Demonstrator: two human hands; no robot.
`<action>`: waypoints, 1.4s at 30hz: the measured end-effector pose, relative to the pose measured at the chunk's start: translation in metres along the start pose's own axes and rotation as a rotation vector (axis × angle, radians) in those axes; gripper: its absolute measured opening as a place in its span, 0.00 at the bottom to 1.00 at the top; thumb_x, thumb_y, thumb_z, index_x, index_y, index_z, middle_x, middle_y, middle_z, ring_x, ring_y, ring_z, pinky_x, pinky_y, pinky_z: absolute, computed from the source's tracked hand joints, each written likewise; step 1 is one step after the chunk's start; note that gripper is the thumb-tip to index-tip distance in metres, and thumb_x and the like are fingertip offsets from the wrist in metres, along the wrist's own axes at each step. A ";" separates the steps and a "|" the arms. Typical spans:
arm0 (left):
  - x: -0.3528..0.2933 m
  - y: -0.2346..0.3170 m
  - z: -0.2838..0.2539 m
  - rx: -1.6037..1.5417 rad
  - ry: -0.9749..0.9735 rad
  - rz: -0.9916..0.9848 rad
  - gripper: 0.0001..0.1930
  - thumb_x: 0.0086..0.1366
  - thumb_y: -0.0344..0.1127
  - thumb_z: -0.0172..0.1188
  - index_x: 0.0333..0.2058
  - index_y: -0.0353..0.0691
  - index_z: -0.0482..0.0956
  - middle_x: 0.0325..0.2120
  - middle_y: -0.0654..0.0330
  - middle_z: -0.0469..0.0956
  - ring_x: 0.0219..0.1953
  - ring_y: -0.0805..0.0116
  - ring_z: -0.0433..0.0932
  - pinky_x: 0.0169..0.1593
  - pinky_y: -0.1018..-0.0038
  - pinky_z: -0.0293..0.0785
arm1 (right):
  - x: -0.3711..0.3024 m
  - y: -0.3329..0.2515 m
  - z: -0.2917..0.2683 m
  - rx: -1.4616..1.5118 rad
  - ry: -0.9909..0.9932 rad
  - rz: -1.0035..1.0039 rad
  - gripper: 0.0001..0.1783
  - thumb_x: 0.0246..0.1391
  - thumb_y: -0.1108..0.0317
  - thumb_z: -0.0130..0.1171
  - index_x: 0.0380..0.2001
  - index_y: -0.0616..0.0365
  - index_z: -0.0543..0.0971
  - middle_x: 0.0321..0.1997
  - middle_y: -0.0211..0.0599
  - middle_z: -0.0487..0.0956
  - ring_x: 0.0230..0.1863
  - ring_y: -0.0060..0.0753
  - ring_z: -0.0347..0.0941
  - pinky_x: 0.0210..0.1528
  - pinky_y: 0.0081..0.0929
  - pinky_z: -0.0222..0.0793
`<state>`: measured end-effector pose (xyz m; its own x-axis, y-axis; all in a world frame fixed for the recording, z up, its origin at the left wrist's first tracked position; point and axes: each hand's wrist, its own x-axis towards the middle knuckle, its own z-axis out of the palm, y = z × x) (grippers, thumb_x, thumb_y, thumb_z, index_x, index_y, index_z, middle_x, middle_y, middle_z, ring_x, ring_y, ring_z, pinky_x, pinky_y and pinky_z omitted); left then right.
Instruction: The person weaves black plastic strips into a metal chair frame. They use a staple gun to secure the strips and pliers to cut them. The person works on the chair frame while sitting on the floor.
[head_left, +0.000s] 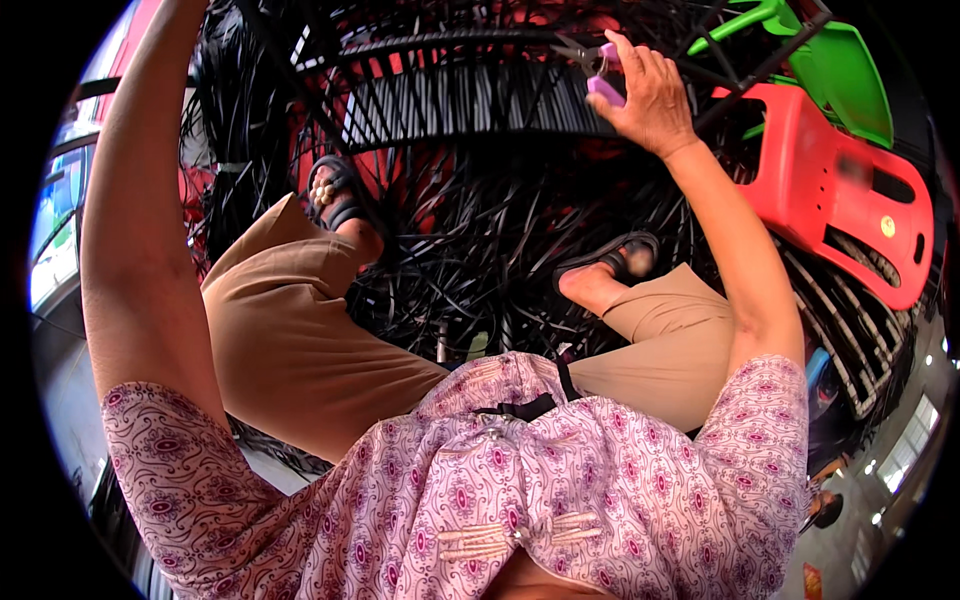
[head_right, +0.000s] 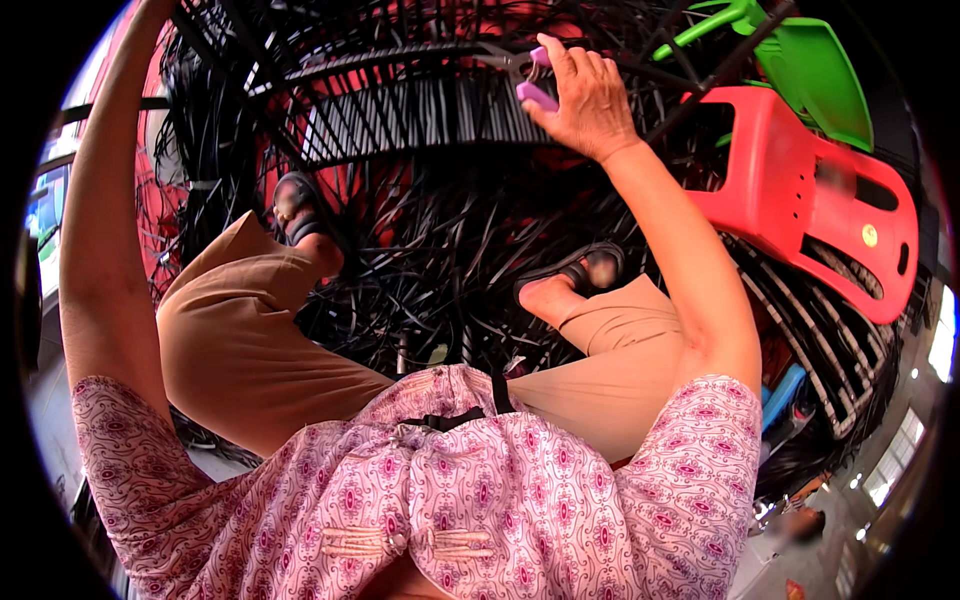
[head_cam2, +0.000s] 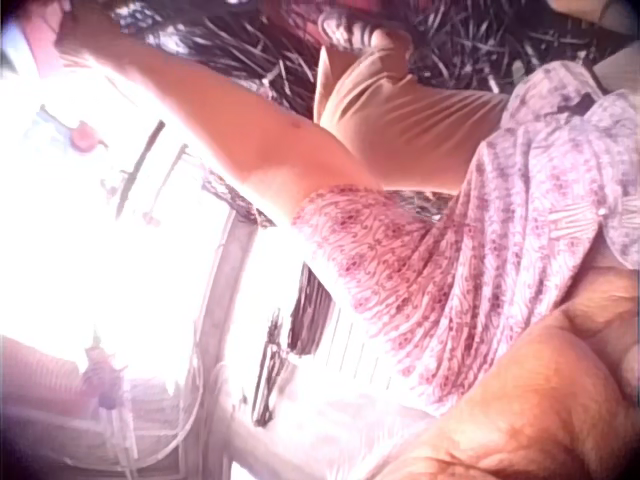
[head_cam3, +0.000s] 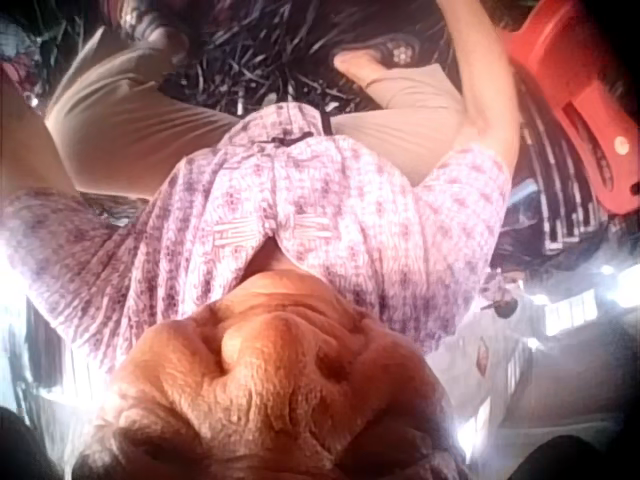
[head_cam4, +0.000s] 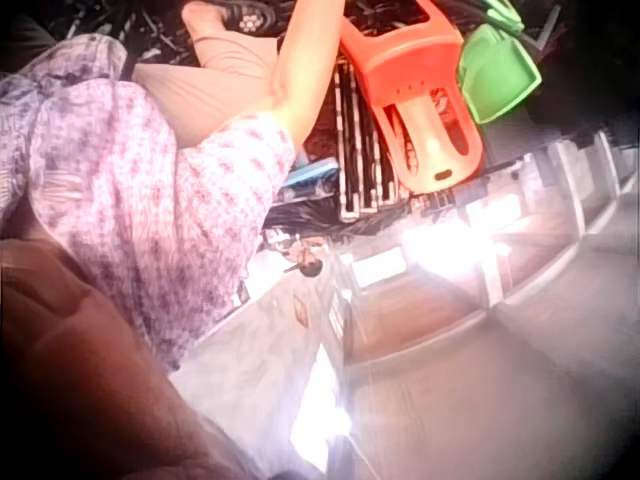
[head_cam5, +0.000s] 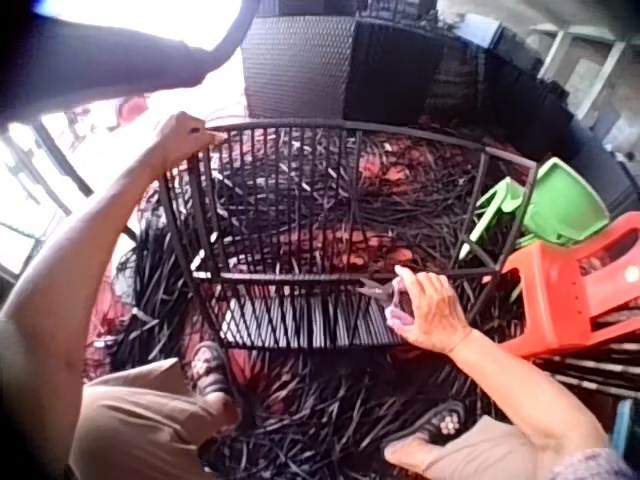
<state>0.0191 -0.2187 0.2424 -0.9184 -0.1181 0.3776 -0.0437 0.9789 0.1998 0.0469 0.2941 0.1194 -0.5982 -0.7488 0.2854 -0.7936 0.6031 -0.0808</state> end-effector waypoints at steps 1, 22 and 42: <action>0.001 -0.007 0.004 -0.024 -0.006 0.006 0.23 0.58 0.56 0.65 0.21 0.38 0.84 0.15 0.58 0.78 0.18 0.67 0.74 0.27 0.65 0.70 | -0.006 -0.004 -0.019 0.047 -0.030 0.021 0.50 0.42 0.51 0.74 0.68 0.50 0.64 0.50 0.36 0.77 0.53 0.46 0.73 0.59 0.42 0.65; -0.105 0.006 -0.029 0.085 -0.223 0.069 0.26 0.66 0.56 0.60 0.28 0.34 0.75 0.22 0.43 0.74 0.25 0.49 0.72 0.34 0.53 0.66 | -0.535 -0.090 -0.412 -0.778 0.805 1.439 0.54 0.40 0.38 0.73 0.63 0.63 0.69 0.61 0.51 0.76 0.61 0.55 0.72 0.64 0.48 0.64; -0.183 0.073 -0.064 0.177 -0.422 0.070 0.19 0.50 0.48 0.68 0.24 0.34 0.84 0.29 0.41 0.81 0.36 0.40 0.80 0.44 0.51 0.73 | -0.501 -0.155 -0.374 -0.716 0.938 1.179 0.41 0.52 0.58 0.69 0.64 0.65 0.64 0.66 0.58 0.66 0.68 0.62 0.61 0.70 0.51 0.55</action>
<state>0.2093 -0.1363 0.2453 -0.9997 -0.0087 -0.0236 -0.0091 0.9998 0.0159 0.5118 0.6783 0.3458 -0.3118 0.4310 0.8467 0.3796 0.8735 -0.3049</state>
